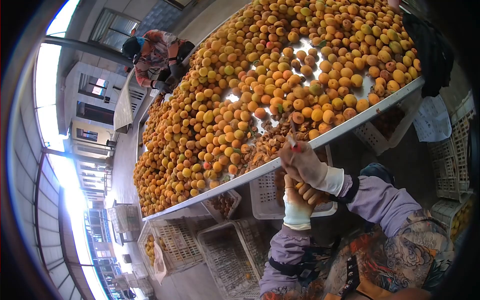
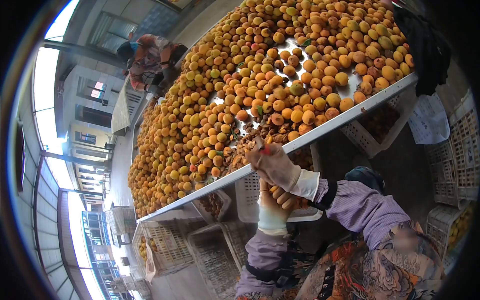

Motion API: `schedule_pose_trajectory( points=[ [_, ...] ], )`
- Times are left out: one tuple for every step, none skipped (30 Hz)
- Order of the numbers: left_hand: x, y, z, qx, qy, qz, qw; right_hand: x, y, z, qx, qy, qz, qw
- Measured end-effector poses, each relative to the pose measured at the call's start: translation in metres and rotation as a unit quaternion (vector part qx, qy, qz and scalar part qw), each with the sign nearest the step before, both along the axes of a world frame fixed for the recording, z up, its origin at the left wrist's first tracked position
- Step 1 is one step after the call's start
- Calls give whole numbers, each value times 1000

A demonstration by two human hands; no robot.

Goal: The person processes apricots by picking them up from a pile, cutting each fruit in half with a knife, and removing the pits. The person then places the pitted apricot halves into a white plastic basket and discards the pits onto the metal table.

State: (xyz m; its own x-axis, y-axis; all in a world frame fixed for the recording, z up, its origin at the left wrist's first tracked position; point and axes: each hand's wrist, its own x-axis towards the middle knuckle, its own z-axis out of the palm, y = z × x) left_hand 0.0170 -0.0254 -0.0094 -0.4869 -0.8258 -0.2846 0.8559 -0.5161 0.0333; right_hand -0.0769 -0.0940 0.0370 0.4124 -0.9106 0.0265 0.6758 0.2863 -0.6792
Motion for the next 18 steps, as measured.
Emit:
schedule_pose_trajectory(
  points=[
    [1,2,0,1,0,-1,1000,2,3,1,-39,0,10,999],
    [3,5,1,19,-19,-16,1000,6,1,-10,-100,-27,42,994],
    [4,6,1,38,-39,-31,998,6,5,-15,-99,-27,42,994],
    [3,9,4,39,-39,-31,998,3,10,-9,-129,56,57,988],
    [1,12,10,90,-156,-24,983,2,15,-5,-157,139,71,975],
    [-1,13,14,138,-271,-17,952,1,15,-10,-221,142,76,962],
    [0,14,12,137,-271,-17,953,1,16,-13,-222,142,76,962],
    [3,16,8,116,-275,-31,954,3,18,-16,-220,156,69,961],
    [4,17,4,95,-279,-44,955,4,18,-19,-217,169,64,959],
    [5,16,1,95,-279,-42,955,4,15,-21,-219,169,66,959],
    [5,16,-2,50,-254,-10,966,2,8,-22,-100,66,44,992],
    [3,15,-4,5,-229,20,973,1,3,-22,22,-38,21,999],
    [-6,14,2,4,-230,19,973,0,0,-17,21,-40,20,999],
    [-20,12,14,0,-342,83,936,-2,-4,-9,126,-26,-4,992],
    [-29,10,19,-5,-446,145,883,-5,-7,-4,231,-11,-28,973],
    [-30,11,15,-75,-520,161,836,-7,-8,-3,229,-37,-26,972],
    [-30,11,11,-75,-520,161,836,-8,-8,-7,229,-37,-27,972],
    [-29,11,8,-46,-516,143,843,-7,-7,-14,192,-29,-21,981]
  ],
)
